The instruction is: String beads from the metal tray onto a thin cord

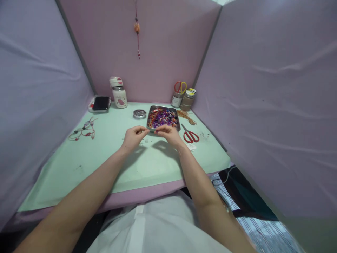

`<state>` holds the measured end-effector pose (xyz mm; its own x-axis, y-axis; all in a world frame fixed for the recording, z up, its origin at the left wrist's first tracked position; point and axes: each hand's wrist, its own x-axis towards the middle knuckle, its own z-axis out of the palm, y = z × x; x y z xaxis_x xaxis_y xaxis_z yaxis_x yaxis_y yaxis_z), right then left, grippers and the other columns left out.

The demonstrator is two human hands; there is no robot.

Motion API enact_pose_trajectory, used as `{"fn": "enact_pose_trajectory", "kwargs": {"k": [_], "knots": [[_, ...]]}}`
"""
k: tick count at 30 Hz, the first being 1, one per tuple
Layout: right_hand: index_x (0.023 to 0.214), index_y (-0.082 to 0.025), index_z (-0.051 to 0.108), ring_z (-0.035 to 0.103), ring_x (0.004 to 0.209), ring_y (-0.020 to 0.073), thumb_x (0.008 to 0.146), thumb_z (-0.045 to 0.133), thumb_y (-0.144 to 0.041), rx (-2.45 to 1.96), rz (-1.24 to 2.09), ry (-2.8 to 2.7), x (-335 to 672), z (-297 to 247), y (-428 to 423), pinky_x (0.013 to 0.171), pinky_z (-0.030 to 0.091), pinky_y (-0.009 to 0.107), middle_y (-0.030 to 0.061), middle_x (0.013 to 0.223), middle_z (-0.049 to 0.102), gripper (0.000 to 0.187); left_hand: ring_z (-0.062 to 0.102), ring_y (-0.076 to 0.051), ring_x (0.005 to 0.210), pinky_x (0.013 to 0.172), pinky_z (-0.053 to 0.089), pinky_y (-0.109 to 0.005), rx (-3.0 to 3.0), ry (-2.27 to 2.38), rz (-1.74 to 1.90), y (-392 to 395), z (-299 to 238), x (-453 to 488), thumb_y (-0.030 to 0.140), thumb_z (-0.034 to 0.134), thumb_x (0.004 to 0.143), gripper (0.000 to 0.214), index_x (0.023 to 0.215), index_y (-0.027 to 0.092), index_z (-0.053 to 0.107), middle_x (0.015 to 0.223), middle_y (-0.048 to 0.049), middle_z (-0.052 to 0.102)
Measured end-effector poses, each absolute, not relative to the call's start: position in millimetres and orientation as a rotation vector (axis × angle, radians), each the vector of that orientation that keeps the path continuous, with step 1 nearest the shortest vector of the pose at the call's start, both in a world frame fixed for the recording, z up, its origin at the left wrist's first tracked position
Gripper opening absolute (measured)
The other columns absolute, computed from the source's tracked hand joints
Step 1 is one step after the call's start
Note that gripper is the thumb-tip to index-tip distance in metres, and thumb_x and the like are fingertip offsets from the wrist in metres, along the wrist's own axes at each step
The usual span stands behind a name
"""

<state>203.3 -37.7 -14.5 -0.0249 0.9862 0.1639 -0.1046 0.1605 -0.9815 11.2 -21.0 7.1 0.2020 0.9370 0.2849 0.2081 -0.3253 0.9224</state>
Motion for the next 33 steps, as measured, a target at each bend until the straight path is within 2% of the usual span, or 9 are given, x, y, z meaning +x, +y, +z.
{"fn": "enact_pose_trajectory", "kwargs": {"k": [10, 15, 21, 33], "knots": [[0.080, -0.022, 0.071, 0.061, 0.072, 0.0117, 0.062, 0.080, -0.028, -1.058, 1.132, -1.214, 198.0, -26.0, -39.6, 0.073, 0.047, 0.028, -0.0008, 0.078, 0.071, 0.021, 0.033, -0.009, 0.051, 0.055, 0.028, -0.025, 1.878, 1.096, 1.127, -25.8, 6.0, 14.3, 0.032, 0.062, 0.076, 0.018, 0.075, 0.016, 0.071, 0.050, 0.0061, 0.039], [0.080, -0.022, 0.071, 0.061, 0.073, 0.0131, 0.063, 0.079, -0.030, -1.073, 1.118, -1.241, 197.5, -27.6, -40.4, 0.074, 0.049, 0.031, -0.0004, 0.078, 0.070, 0.021, 0.036, -0.010, 0.052, 0.056, 0.029, -0.026, 1.969, 1.133, 1.090, -25.4, 3.6, 14.7, 0.030, 0.061, 0.077, 0.017, 0.075, 0.017, 0.071, 0.051, 0.0051, 0.043], [0.079, -0.023, 0.071, 0.061, 0.075, 0.0141, 0.062, 0.080, -0.030, -1.084, 1.090, -1.244, 197.9, -28.3, -39.3, 0.076, 0.050, 0.033, -0.0006, 0.077, 0.068, 0.021, 0.042, -0.011, 0.057, 0.060, 0.033, -0.025, 2.077, 1.138, 1.116, -25.6, 3.0, 15.1, 0.027, 0.060, 0.078, 0.015, 0.074, 0.017, 0.071, 0.059, 0.0019, 0.055], [0.080, -0.023, 0.071, 0.061, 0.074, 0.0144, 0.062, 0.079, -0.030, -1.075, 1.113, -1.244, 197.2, -26.7, -41.7, 0.079, 0.051, 0.035, -0.0004, 0.077, 0.069, 0.021, 0.045, -0.011, 0.059, 0.062, 0.036, -0.026, 2.098, 1.129, 1.116, -25.8, 1.4, 15.4, 0.026, 0.059, 0.079, 0.015, 0.075, 0.018, 0.071, 0.063, 0.0006, 0.059]]}}
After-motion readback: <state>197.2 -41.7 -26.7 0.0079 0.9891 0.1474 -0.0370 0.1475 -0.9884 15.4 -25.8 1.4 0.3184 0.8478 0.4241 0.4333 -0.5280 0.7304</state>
